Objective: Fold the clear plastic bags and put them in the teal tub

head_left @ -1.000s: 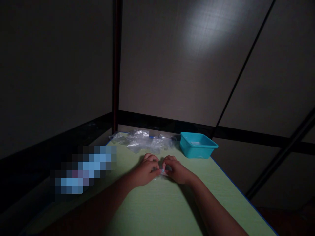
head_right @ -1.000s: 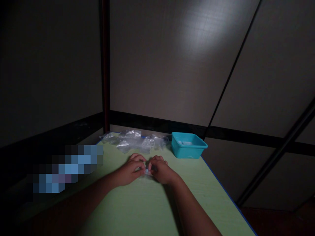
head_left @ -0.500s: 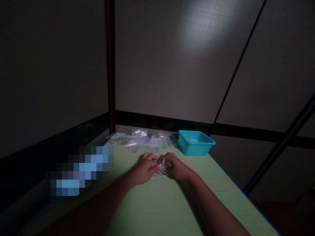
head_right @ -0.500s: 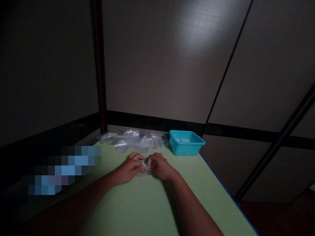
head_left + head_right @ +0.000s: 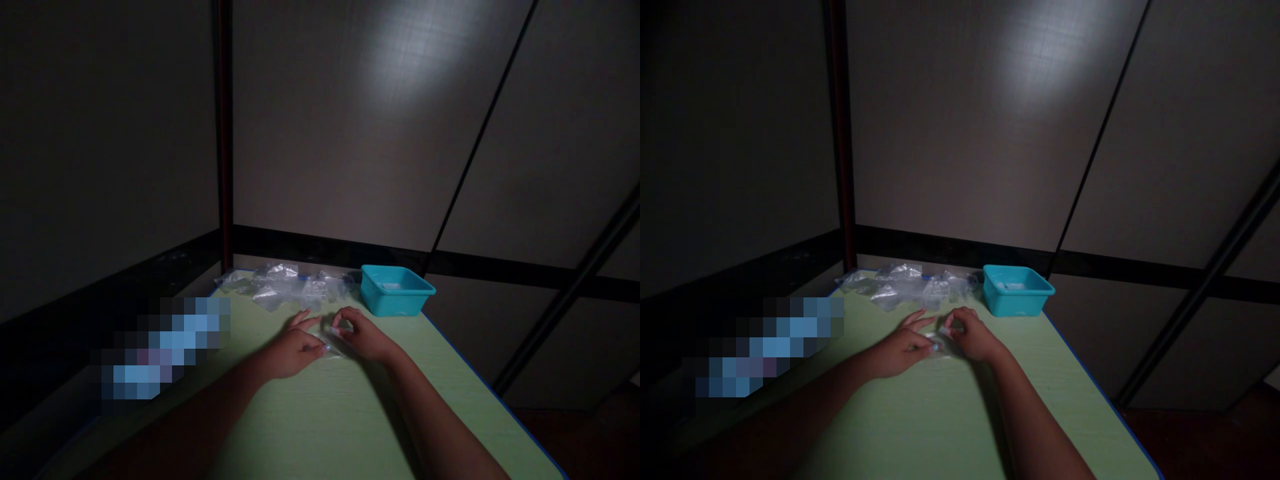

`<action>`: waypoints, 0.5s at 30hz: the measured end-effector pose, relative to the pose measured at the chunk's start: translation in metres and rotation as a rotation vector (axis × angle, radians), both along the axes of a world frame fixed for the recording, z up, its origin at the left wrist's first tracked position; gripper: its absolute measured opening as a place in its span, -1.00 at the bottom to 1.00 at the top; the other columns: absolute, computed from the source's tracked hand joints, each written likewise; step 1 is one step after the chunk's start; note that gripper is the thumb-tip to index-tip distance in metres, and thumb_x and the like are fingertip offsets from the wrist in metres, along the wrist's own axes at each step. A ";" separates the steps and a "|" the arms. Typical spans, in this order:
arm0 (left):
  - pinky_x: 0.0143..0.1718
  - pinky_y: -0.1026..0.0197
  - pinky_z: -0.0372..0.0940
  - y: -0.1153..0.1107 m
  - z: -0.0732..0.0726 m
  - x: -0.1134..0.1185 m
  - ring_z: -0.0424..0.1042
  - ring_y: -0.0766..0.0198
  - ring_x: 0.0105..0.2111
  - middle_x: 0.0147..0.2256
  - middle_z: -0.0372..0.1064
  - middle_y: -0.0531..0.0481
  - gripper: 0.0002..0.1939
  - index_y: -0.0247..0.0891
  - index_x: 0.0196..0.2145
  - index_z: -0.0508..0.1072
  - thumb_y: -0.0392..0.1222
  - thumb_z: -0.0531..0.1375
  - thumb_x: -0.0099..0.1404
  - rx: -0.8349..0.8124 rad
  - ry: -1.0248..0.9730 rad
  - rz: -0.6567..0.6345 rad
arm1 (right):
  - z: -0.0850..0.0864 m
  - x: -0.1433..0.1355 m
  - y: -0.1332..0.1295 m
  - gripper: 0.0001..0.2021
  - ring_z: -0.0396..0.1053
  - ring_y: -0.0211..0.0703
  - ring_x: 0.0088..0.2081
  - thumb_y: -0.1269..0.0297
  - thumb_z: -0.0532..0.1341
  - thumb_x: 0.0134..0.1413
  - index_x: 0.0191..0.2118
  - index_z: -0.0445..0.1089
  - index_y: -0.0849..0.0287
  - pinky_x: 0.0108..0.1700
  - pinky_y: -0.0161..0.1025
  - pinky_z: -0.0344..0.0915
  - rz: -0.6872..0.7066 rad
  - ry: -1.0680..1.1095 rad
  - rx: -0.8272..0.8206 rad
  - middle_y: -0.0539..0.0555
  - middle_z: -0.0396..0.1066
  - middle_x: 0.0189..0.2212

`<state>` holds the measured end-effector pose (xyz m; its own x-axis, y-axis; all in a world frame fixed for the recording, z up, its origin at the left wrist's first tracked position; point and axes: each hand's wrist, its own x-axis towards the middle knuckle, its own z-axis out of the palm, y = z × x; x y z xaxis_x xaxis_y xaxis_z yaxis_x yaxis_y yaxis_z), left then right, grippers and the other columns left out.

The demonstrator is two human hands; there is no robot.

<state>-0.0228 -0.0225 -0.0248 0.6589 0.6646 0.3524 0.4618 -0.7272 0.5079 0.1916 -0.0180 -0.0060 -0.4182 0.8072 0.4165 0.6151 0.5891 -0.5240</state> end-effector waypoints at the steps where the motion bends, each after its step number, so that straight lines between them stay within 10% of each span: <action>1: 0.16 0.06 -0.21 -0.001 0.001 0.000 -0.27 0.21 0.21 0.06 0.21 0.08 -0.67 -0.10 -0.43 0.51 0.04 0.01 0.25 -0.003 0.008 -0.009 | 0.000 0.001 0.001 -0.90 0.21 -0.14 -0.19 0.41 0.14 -0.05 -0.33 0.33 0.17 -0.09 -0.19 0.11 -0.009 0.009 0.007 0.06 0.31 -0.32; 15: 0.14 0.02 -0.21 0.002 -0.006 -0.003 -0.29 0.11 0.21 0.17 0.00 0.11 -0.67 0.03 -0.19 0.46 0.14 0.05 0.19 -0.058 0.059 0.062 | 0.001 0.002 -0.002 -0.83 0.21 -0.32 -0.47 0.43 0.14 -0.14 -0.30 0.27 0.22 -0.45 -0.38 0.12 0.088 0.232 -0.336 -0.03 0.27 -0.51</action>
<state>-0.0254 -0.0200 -0.0311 0.6346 0.7228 0.2736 0.5354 -0.6665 0.5188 0.1937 -0.0202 -0.0050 -0.4179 0.8796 0.2273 0.4128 0.4067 -0.8150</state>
